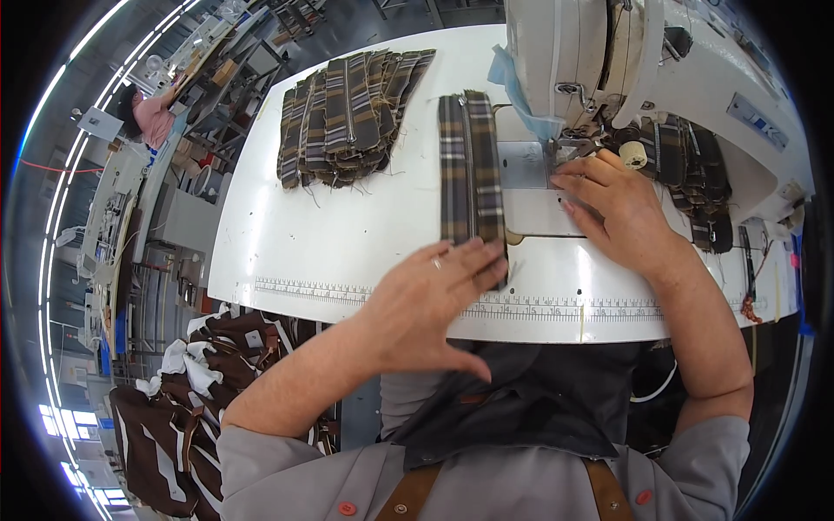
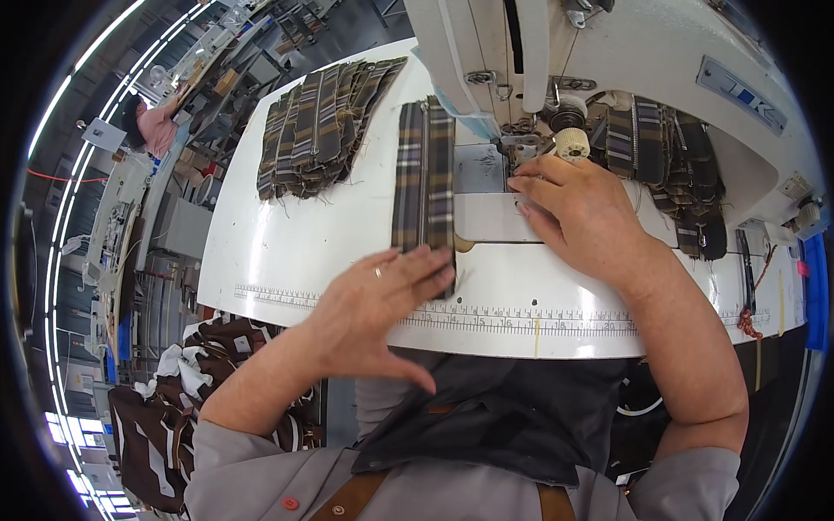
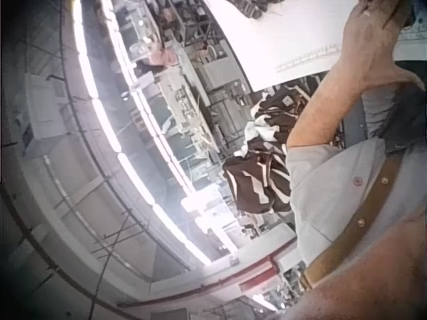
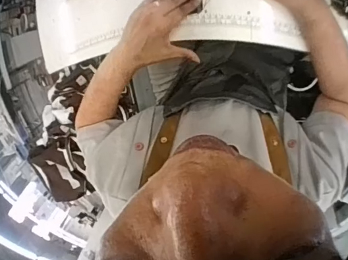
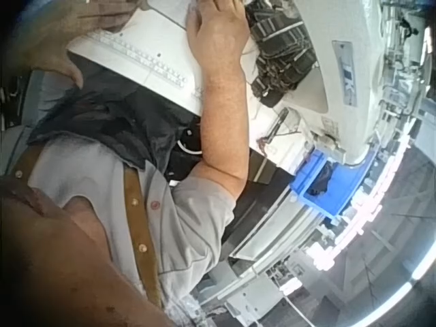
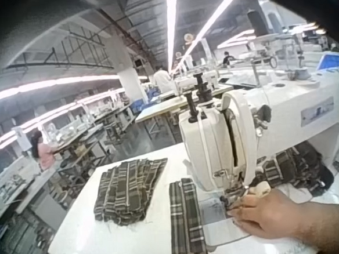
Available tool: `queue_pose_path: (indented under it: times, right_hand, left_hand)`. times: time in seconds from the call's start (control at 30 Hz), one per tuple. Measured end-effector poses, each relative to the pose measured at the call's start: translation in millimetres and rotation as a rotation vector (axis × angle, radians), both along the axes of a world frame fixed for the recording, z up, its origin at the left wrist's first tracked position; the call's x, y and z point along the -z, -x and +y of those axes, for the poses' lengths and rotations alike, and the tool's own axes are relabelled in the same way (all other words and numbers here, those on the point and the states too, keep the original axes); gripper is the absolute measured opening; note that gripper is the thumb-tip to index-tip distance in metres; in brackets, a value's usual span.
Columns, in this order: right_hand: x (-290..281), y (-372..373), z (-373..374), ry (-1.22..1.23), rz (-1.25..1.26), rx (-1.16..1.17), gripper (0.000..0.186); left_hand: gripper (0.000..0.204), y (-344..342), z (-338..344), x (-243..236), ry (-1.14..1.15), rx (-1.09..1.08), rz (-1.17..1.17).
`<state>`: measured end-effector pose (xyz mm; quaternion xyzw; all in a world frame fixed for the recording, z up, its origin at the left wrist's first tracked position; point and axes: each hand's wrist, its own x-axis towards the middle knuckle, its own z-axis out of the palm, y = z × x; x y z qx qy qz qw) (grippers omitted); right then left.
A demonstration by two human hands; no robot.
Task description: Sewing small plaid fabric strips with zippers using an industrial sewing machine and gathering them into a blue storage bin.
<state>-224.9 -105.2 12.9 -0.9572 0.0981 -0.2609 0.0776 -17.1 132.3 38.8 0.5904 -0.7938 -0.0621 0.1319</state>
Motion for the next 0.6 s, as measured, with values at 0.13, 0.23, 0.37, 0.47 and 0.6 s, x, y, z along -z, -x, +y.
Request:
queue_pose_path:
  times: [0.13, 0.23, 0.37, 0.47, 0.6]
  right_hand:
    - [2, 1, -2, 0.016, -0.004, -0.012, 0.025]
    - [2, 1, 0, -0.004, 0.002, -0.005, 0.025]
    - [3, 1, -1, 0.01, -0.009, 0.002, 0.024]
    - [0, -1, 0, 0.014, -0.006, -0.007, 0.024]
    - [0, -1, -1, -0.004, -0.016, -0.025, 0.023]
  left_hand:
    - [0.048, 15, 28, 13, 0.2, 0.17, -0.196]
    - [0.031, 10, 26, 5, 0.309, 0.169, -0.195]
    - [0.031, -40, -8, -19, 0.554, 0.219, -0.731]
    - [0.047, -104, -48, -40, 0.547, 0.171, -0.962]
    - [0.049, -169, -74, -41, 0.421, 0.01, -0.925]
